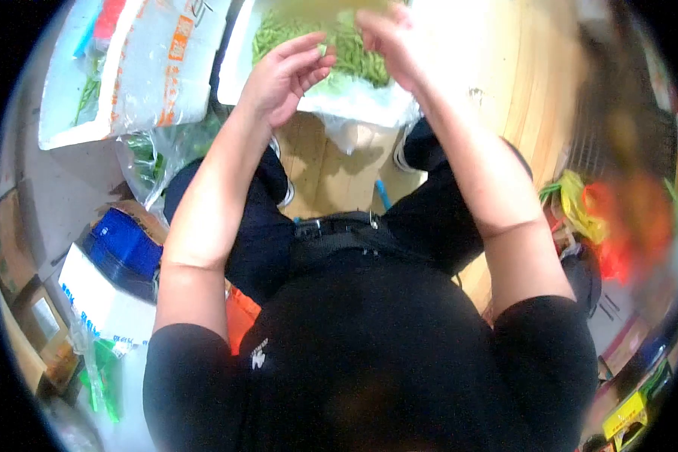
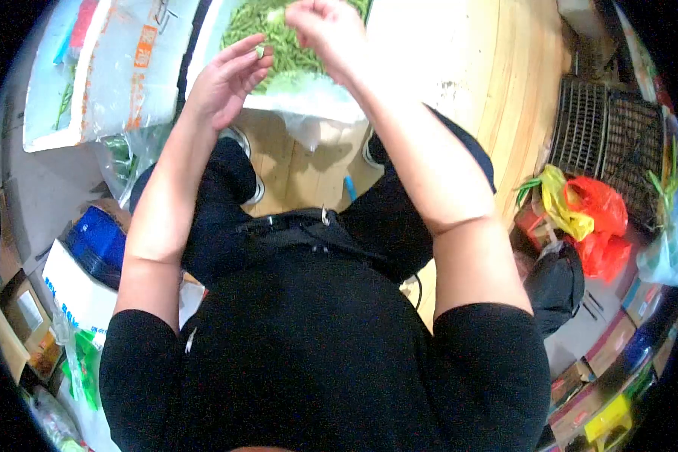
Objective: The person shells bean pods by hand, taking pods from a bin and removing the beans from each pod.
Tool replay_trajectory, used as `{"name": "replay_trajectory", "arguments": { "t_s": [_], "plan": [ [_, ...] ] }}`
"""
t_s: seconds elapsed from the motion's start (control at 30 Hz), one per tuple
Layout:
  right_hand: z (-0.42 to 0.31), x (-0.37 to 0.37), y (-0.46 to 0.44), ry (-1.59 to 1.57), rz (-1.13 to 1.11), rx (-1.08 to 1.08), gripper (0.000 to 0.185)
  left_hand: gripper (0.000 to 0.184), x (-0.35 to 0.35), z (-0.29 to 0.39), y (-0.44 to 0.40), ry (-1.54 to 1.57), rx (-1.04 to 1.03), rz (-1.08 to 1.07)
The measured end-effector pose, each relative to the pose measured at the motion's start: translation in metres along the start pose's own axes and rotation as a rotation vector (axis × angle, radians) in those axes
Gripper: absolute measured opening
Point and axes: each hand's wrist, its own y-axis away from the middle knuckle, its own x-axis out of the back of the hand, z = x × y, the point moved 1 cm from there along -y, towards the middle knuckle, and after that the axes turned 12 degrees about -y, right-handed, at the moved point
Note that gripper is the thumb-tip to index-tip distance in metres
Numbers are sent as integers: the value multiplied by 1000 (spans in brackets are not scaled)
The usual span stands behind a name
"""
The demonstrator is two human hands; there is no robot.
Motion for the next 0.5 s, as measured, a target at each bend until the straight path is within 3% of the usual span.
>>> {"name": "replay_trajectory", "arguments": {
  "t_s": [0.03,0.17,0.27,0.33,0.5],
  "plan": [
    [-9,5,-13,-348,50,-175,8,35,-4,-16,2,-141,90,-21],
    [-37,7,-11,-614,93,-129,10,33,-16,-78,7,-594,491,-242],
    [-49,17,-11,-776,45,-154,11,31,-30,-129,10,-498,751,-324],
    [-59,20,-5,-793,45,-145,13,30,-40,-156,8,-362,806,-233],
    [-74,37,2,-792,-44,-98,15,43,-45,-183,-9,-135,608,112]
  ]
}}
